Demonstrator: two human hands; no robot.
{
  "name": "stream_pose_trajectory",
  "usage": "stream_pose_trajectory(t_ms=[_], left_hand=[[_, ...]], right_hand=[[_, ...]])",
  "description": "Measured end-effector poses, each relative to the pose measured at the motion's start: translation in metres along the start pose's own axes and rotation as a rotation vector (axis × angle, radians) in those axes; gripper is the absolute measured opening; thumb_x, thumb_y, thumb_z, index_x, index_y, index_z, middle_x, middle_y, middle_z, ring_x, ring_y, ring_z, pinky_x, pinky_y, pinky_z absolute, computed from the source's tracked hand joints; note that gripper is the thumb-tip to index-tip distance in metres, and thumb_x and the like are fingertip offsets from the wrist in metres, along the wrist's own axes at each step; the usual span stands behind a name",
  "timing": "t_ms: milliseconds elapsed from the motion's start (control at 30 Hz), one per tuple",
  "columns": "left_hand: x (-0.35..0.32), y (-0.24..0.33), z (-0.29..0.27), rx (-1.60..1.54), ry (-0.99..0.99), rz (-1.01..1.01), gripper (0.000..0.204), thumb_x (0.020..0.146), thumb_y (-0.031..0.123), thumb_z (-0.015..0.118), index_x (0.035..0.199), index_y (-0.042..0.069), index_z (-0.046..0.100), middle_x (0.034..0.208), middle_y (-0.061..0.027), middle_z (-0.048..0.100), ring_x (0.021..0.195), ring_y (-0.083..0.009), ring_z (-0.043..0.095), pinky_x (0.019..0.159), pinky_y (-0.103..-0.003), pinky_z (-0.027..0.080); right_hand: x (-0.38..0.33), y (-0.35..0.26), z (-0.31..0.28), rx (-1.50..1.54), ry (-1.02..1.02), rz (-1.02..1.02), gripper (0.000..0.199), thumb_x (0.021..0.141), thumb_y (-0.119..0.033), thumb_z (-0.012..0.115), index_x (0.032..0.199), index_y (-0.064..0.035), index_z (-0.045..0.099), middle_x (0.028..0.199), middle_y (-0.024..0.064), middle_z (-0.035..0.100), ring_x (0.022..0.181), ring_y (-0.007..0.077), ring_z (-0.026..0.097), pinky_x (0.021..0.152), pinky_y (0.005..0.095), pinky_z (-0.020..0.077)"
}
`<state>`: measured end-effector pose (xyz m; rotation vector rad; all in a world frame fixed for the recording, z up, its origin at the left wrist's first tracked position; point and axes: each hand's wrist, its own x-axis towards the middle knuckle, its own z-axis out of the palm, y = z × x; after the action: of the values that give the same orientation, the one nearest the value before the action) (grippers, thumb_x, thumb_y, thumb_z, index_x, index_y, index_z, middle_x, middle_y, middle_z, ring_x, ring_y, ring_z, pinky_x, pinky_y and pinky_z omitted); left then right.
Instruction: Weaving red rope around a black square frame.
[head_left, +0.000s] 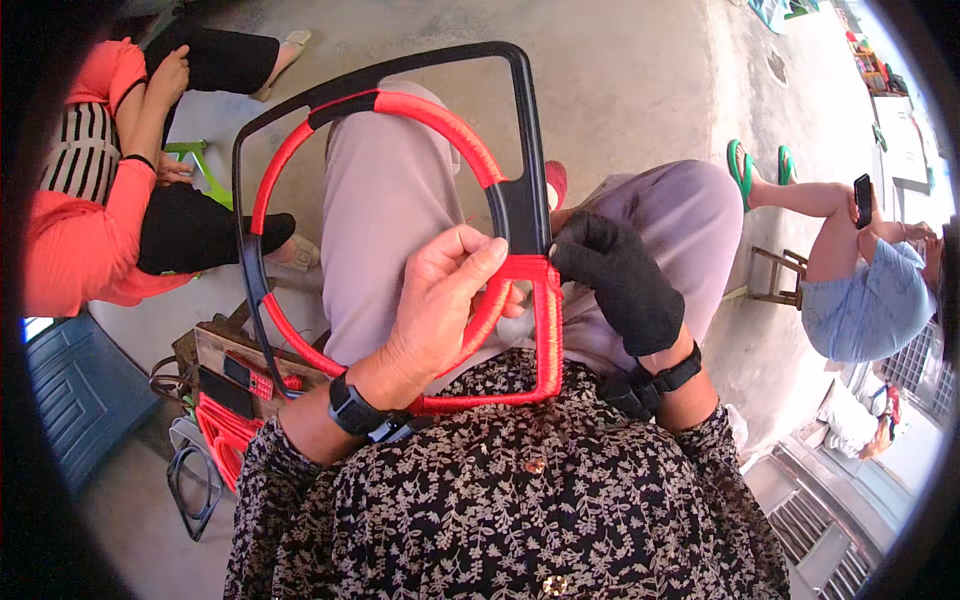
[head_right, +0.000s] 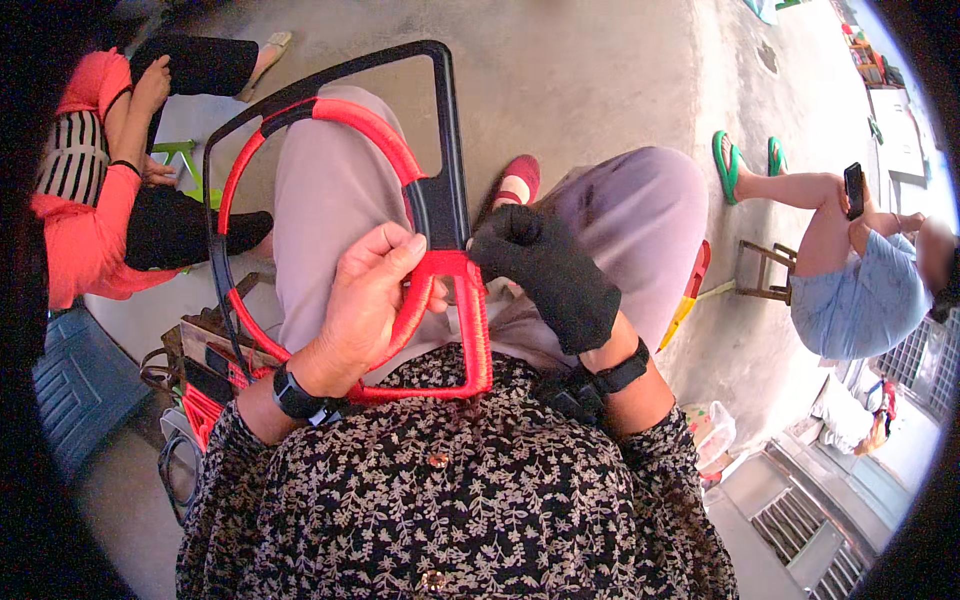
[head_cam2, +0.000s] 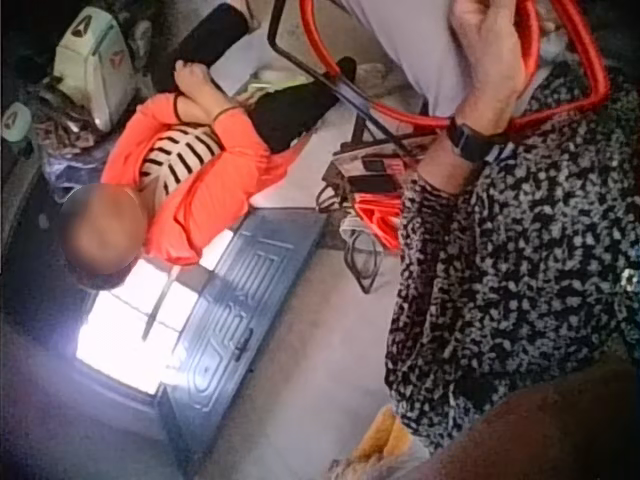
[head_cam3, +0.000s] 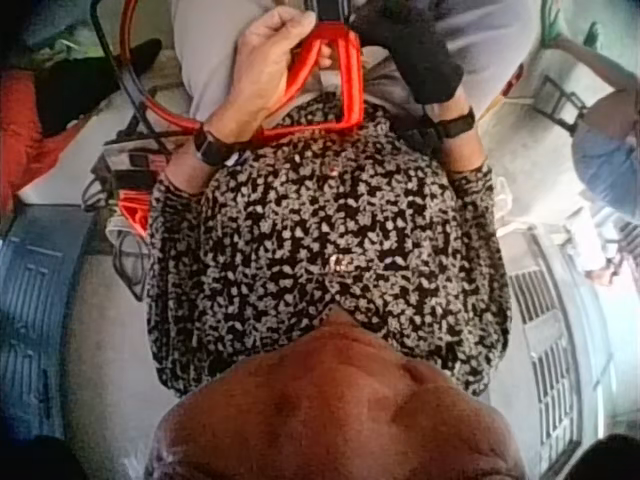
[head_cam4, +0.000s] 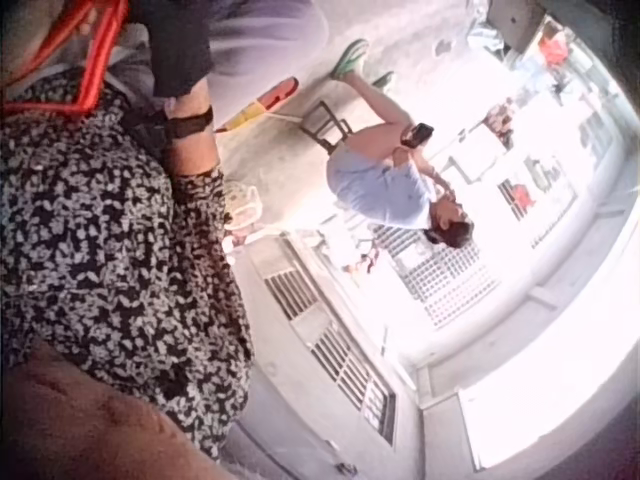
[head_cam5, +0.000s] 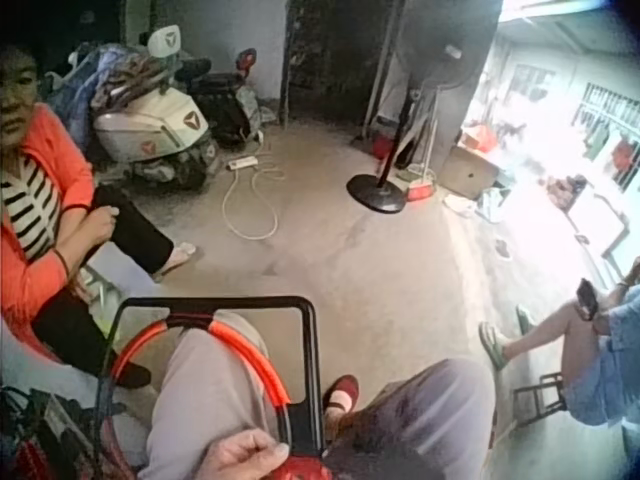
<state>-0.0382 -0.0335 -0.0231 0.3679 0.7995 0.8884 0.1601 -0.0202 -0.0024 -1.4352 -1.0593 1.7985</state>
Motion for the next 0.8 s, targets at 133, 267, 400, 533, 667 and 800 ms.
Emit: stream_pose_trajectory(t_ms=[133, 267, 400, 533, 667, 800], left_hand=[[0.001, 0.001, -0.003, 0.084, 0.046, -0.029, 0.011, 0.095, 0.015, 0.053, 0.089, 0.005, 0.054, 0.077, -0.0088, 0.064, 0.065, -0.0161, 0.064, 0.058, -0.030, 0.056], [-0.006, 0.007, -0.002, 0.195, 0.061, -0.089, 0.011, 0.094, 0.015, 0.053, 0.088, 0.006, 0.055, 0.078, -0.0081, 0.064, 0.065, -0.0147, 0.065, 0.060, -0.028, 0.056], [-0.004, 0.011, -0.001, 0.231, 0.046, -0.106, 0.012, 0.094, 0.015, 0.054, 0.087, 0.006, 0.055, 0.078, -0.0074, 0.064, 0.065, -0.0138, 0.064, 0.060, -0.027, 0.055], [0.007, 0.011, 0.001, 0.211, 0.054, -0.085, 0.011, 0.094, 0.016, 0.054, 0.088, 0.006, 0.055, 0.079, -0.0073, 0.064, 0.065, -0.0142, 0.064, 0.059, -0.027, 0.054], [0.012, 0.019, 0.002, 0.154, 0.090, -0.104, 0.007, 0.094, 0.013, 0.053, 0.090, 0.007, 0.055, 0.080, -0.0078, 0.064, 0.067, -0.0162, 0.064, 0.061, -0.029, 0.055], [0.020, 0.021, 0.010, 0.049, 0.009, -0.104, 0.007, 0.092, 0.011, 0.054, 0.090, 0.004, 0.054, 0.077, -0.0068, 0.063, 0.062, -0.0150, 0.062, 0.052, -0.027, 0.050]], right_hand=[[0.004, -0.002, -0.003, -0.144, -0.085, 0.034, 0.010, 0.084, -0.012, 0.063, 0.083, -0.0028, 0.061, 0.079, -0.0003, 0.061, 0.075, 0.0071, 0.055, 0.070, 0.0232, 0.0450], [-0.001, -0.001, -0.005, -0.086, -0.109, 0.076, 0.011, 0.084, -0.013, 0.064, 0.082, -0.0026, 0.061, 0.078, 0.0001, 0.061, 0.075, 0.0072, 0.055, 0.070, 0.0239, 0.0454], [-0.001, -0.001, -0.008, -0.099, -0.112, 0.048, 0.013, 0.085, -0.014, 0.064, 0.085, -0.0015, 0.061, 0.079, 0.0002, 0.061, 0.076, 0.0068, 0.055, 0.071, 0.0246, 0.0461], [-0.003, 0.002, -0.004, -0.082, -0.034, -0.178, 0.019, 0.085, -0.016, 0.063, 0.084, 0.0034, 0.063, 0.069, 0.0056, 0.061, 0.065, 0.0118, 0.058, 0.061, 0.0274, 0.0480], [-0.021, 0.006, -0.003, -0.335, -0.001, -0.136, 0.020, 0.087, -0.016, 0.060, 0.088, 0.0037, 0.062, 0.072, 0.0092, 0.062, 0.068, 0.0122, 0.059, 0.063, 0.0285, 0.0488], [-0.025, 0.006, -0.014, -0.262, -0.052, -0.087, 0.019, 0.088, -0.016, 0.059, 0.093, 0.0018, 0.064, 0.079, 0.0113, 0.064, 0.073, 0.0110, 0.060, 0.067, 0.0286, 0.0487]])
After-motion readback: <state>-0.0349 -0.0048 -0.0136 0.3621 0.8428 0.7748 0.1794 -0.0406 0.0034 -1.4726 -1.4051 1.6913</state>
